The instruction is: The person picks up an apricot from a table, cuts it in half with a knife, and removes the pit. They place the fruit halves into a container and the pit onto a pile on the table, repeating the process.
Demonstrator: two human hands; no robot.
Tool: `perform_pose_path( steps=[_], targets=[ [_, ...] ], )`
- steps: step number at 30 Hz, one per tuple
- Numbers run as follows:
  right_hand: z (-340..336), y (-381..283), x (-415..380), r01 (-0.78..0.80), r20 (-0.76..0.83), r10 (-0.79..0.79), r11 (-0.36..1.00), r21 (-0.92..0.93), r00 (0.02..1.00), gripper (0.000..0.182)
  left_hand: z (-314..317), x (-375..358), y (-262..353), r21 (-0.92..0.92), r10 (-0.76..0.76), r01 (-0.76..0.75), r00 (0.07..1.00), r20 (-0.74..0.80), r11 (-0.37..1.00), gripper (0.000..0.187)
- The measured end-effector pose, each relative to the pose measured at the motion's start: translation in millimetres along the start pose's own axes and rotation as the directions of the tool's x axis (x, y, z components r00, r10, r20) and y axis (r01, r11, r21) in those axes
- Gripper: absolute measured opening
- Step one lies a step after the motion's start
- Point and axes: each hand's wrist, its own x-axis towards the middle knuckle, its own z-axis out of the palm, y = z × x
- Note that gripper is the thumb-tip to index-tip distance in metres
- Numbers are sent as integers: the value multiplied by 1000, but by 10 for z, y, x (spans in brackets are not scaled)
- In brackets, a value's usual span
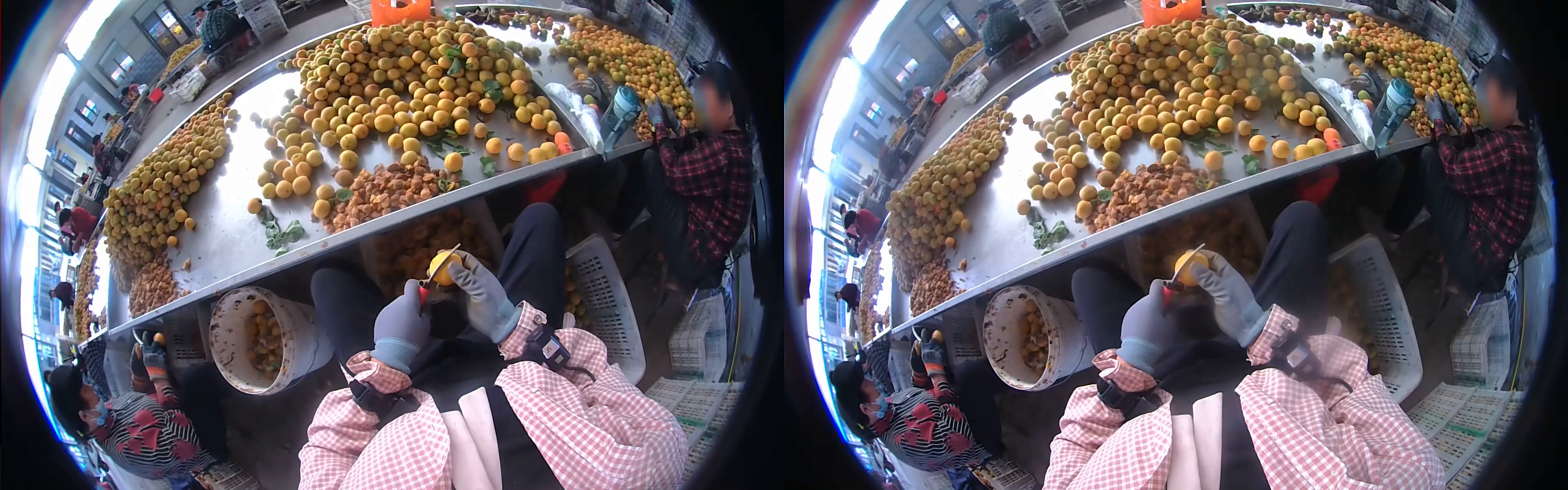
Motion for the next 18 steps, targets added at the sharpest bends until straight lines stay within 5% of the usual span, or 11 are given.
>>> perform_pose_path(
  steps=[3,8,13,16,18],
  targets=[
    [93,-40,-36,23,-34,-28,988,-154,999,31,47,-17,8,8,-14,14,1000,11,1000,26],
    [-52,29,4,-62,18,60,986,155,998,34,67,-13,-31,-12,8,-8,1000,1,1000,23],
    [14,31,6,22,-146,-16,999,39,989,32,52,-69,-101,-107,31,-29,999,14,994,22],
    [-100,-170,74,-72,-191,103,984,164,976,33,22,-103,-187,-624,9,-60,996,-84,779,18],
    [-153,-242,46,-148,-202,187,970,195,961,33,-65,-88,-124,-724,-13,-36,998,-62,688,17]
  ],
)
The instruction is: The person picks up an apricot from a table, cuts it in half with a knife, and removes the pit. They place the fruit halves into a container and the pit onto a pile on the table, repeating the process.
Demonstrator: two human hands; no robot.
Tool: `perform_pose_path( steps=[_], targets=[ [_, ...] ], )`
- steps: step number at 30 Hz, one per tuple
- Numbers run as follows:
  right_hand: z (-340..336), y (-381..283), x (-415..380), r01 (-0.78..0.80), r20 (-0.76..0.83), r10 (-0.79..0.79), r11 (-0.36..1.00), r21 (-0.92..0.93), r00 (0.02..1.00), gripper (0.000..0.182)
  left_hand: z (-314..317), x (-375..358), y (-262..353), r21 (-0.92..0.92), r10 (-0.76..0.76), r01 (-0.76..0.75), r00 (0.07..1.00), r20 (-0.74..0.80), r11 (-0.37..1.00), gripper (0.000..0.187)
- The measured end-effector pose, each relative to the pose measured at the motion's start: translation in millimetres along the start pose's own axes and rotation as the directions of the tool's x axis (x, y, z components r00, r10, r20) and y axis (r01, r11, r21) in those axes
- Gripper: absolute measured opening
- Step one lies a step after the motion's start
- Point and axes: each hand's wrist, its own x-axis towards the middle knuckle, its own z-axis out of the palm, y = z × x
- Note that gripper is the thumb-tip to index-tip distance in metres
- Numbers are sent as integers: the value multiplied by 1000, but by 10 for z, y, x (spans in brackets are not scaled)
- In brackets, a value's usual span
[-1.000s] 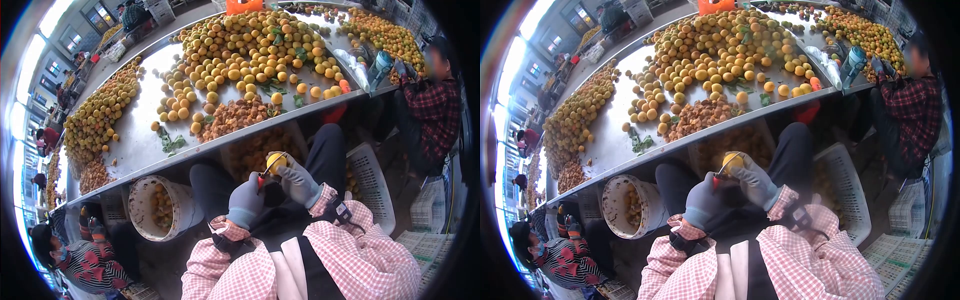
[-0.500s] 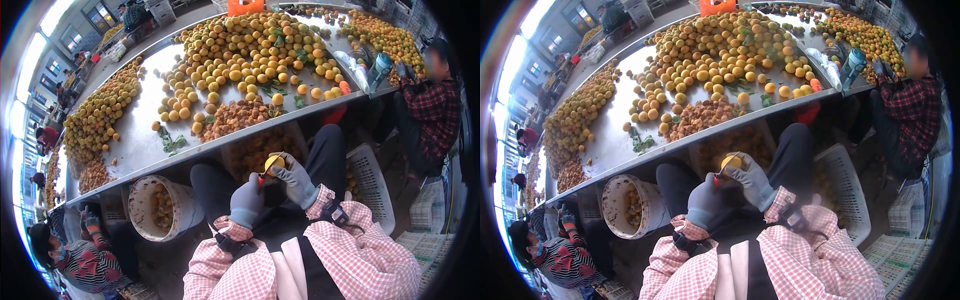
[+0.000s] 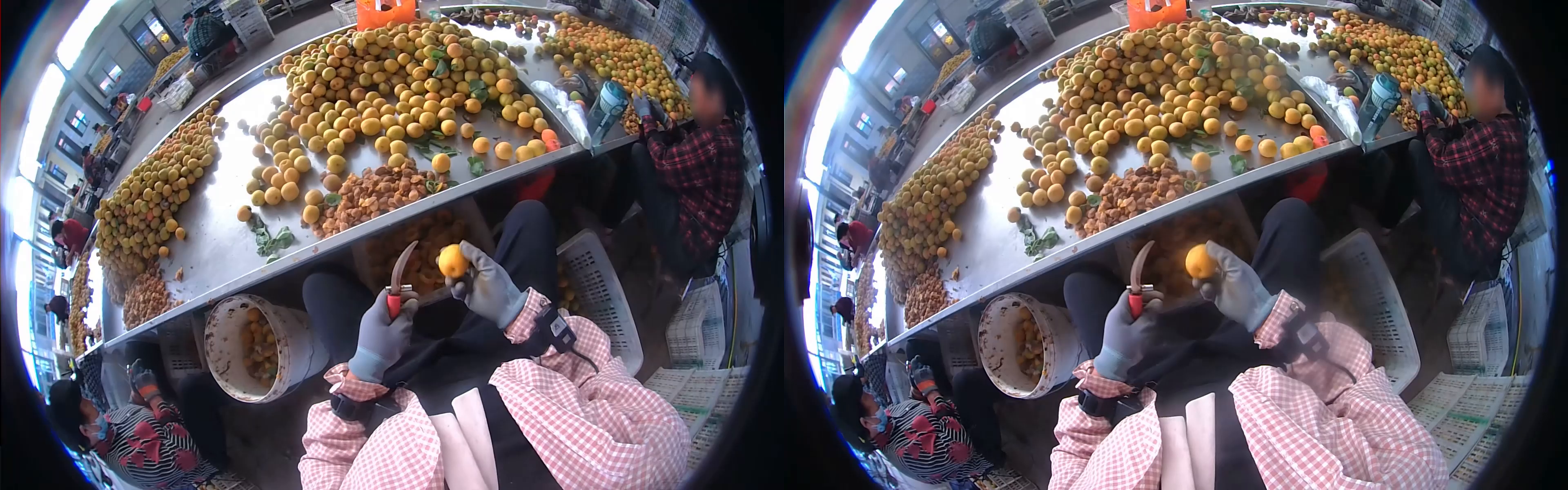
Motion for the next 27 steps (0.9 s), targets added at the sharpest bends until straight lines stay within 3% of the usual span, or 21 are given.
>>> perform_pose_path(
  steps=[1,2,5,9,11,15,16,17,18,20,21,23,24,26,27],
  targets=[
    [-30,-4,-33,-19,56,27,992,-128,998,34,-14,7,90,-132,-35,35,999,-4,991,17],
    [-39,-1,-63,-32,108,61,966,-255,992,36,-48,31,156,-239,-136,156,986,95,959,24],
    [155,-37,-206,-28,15,38,906,-421,999,36,4,112,283,-302,-74,115,987,145,946,27],
    [315,8,-251,-78,-86,47,912,-402,995,31,108,157,342,-314,43,22,979,199,949,39],
    [355,-13,-286,-183,-42,179,934,-305,983,31,150,185,231,-331,13,71,969,246,941,53],
    [191,124,-143,-113,72,127,978,-173,989,27,165,209,211,-197,56,-5,966,253,980,64],
    [151,108,-141,385,288,-257,635,-669,923,26,171,217,232,-130,63,-31,967,247,991,66],
    [130,106,-136,657,637,-377,-92,-748,672,26,169,224,253,-60,69,-56,968,242,997,69],
    [156,105,-156,658,637,-377,-89,-748,673,26,163,235,276,-57,66,-54,968,241,997,69],
    [235,95,-232,656,582,-390,81,-750,713,27,162,250,322,68,148,-165,967,209,984,72],
    [237,100,-231,654,579,-392,83,-752,715,27,174,251,332,68,146,-163,966,212,984,72],
    [235,101,-227,609,560,-424,-25,-793,712,26,197,255,348,157,269,-303,941,208,940,77],
    [224,99,-213,608,558,-425,-23,-794,713,26,195,256,371,157,267,-302,941,210,940,77],
    [185,115,-153,629,630,-381,-147,-764,676,23,173,260,443,371,376,-433,900,220,821,83],
    [151,156,-128,629,629,-383,-145,-764,677,23,161,256,497,372,374,-433,900,222,821,83]
  ],
)
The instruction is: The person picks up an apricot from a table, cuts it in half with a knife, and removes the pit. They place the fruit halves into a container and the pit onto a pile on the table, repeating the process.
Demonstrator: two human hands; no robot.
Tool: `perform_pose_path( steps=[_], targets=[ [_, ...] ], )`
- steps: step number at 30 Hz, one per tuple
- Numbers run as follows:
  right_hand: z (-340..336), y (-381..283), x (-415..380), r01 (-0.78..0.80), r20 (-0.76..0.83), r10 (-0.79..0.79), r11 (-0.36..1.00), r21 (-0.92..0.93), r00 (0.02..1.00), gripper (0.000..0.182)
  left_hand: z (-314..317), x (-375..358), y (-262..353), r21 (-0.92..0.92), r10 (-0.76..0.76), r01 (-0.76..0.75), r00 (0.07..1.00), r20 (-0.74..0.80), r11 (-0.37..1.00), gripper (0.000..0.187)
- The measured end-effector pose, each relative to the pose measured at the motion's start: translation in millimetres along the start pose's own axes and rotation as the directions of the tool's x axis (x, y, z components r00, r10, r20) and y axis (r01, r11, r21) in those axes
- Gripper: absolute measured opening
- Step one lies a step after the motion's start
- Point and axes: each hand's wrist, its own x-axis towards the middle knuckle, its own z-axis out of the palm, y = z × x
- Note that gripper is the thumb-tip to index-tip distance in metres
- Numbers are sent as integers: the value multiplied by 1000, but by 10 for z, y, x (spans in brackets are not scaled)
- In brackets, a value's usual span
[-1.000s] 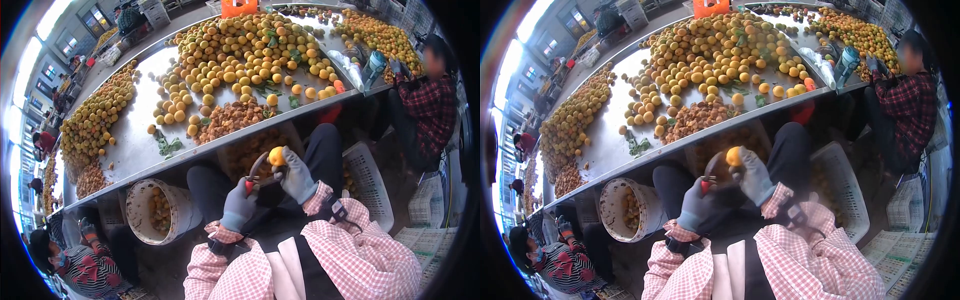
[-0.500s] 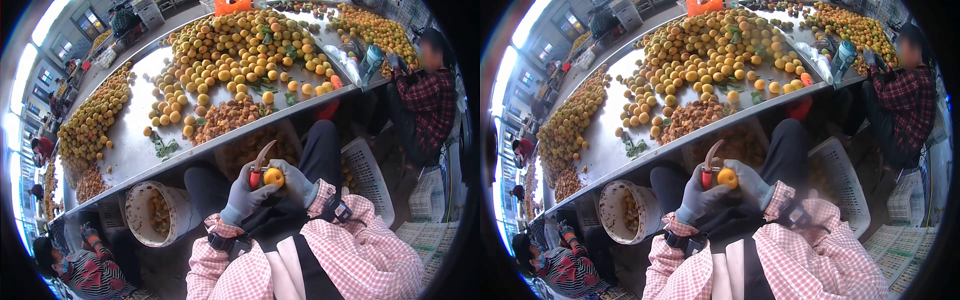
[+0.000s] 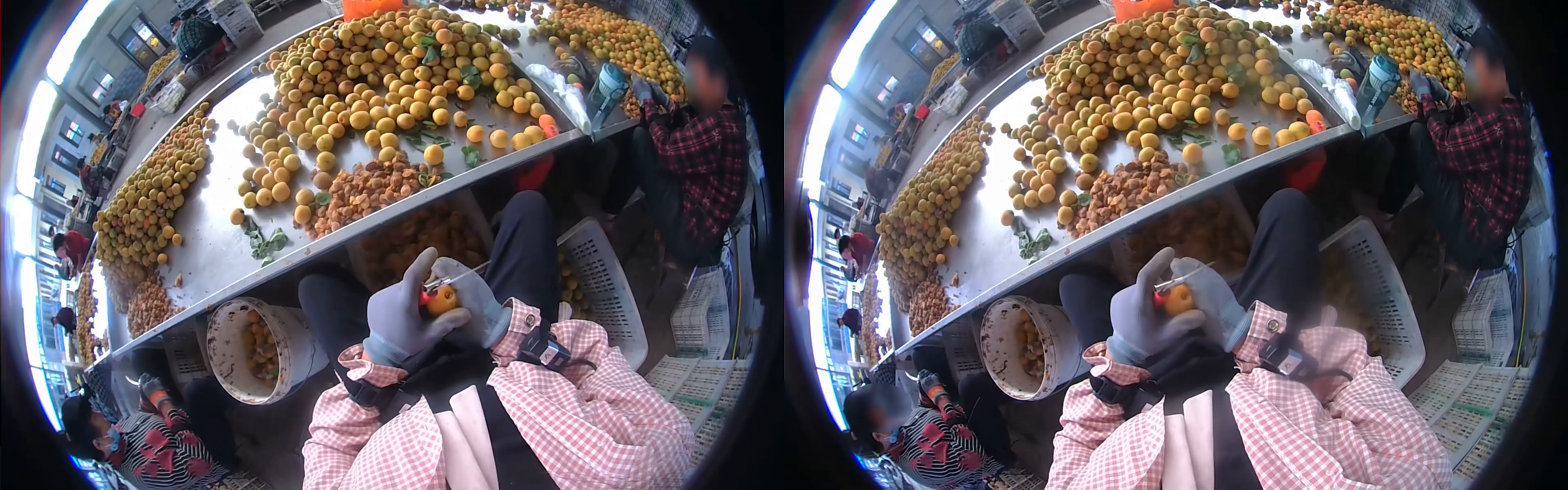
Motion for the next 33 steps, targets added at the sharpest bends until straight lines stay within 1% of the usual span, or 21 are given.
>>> perform_pose_path(
  steps=[2,6,8,10,11,12,13,16,18,20,22,23,24,26,27,28,29,30,31,32,33],
  targets=[
    [89,47,-63,-125,15,132,891,436,991,18,-59,29,69,182,-16,1,997,80,983,86],
    [80,6,-82,-219,58,220,840,496,974,13,-16,53,3,152,93,-97,995,32,984,83],
    [66,-91,-3,-67,-118,61,997,-48,991,17,72,69,-57,-112,104,-115,989,-104,987,69],
    [179,-193,35,3,-325,-39,994,-112,945,23,101,27,-31,-303,-8,-11,998,-62,953,58],
    [142,-365,51,-121,-374,269,920,373,888,23,115,17,-19,-477,-111,96,994,-2,873,49],
    [115,-460,49,-169,-266,554,611,773,789,23,128,29,24,-477,-113,100,994,1,873,49],
    [139,-372,30,-100,-202,488,524,846,849,24,138,50,89,-561,-195,141,980,-37,815,43],
    [142,-320,72,75,-407,227,793,604,885,23,193,36,74,-728,-335,237,942,11,643,37],
    [188,-185,92,17,-343,300,730,683,890,24,240,34,25,-733,-310,216,951,7,645,53],
    [149,-80,97,-80,-403,91,996,45,910,26,196,23,-110,-594,-262,202,965,-16,779,74],
    [4,-97,87,-197,-173,225,966,165,959,26,76,51,-34,-54,-53,53,999,-8,997,88],
    [8,-94,80,-418,72,607,451,788,792,24,70,49,-42,52,11,-10,1000,-28,999,90],
    [25,-92,65,-339,510,630,-382,860,585,23,29,63,-17,52,12,-10,1000,-28,999,90],
    [113,-42,-42,-344,486,626,-344,874,610,19,-56,95,70,160,50,-55,998,36,986,89],
    [134,-63,-32,-369,17,589,484,793,808,18,-61,120,116,129,89,-90,996,14,988,75],
    [133,-91,-6,-139,-252,177,977,161,951,18,-18,113,79,128,89,-90,996,15,988,75],
    [39,-109,4,-55,-289,-2,980,-192,957,22,51,100,11,-77,51,-54,998,-39,996,66],
    [0,-242,30,-54,-292,-4,980,-192,956,22,105,97,-14,-280,5,-29,996,-85,960,57],
    [8,-367,60,-147,-346,349,856,495,871,23,152,91,23,-436,-79,26,991,-104,900,46],
    [10,-455,82,-90,-142,634,318,944,760,23,161,95,44,-437,-79,25,991,-107,899,46],
    [-6,-501,104,-70,-192,622,371,926,759,24,164,81,68,-487,-95,35,991,-99,873,45]
  ],
)
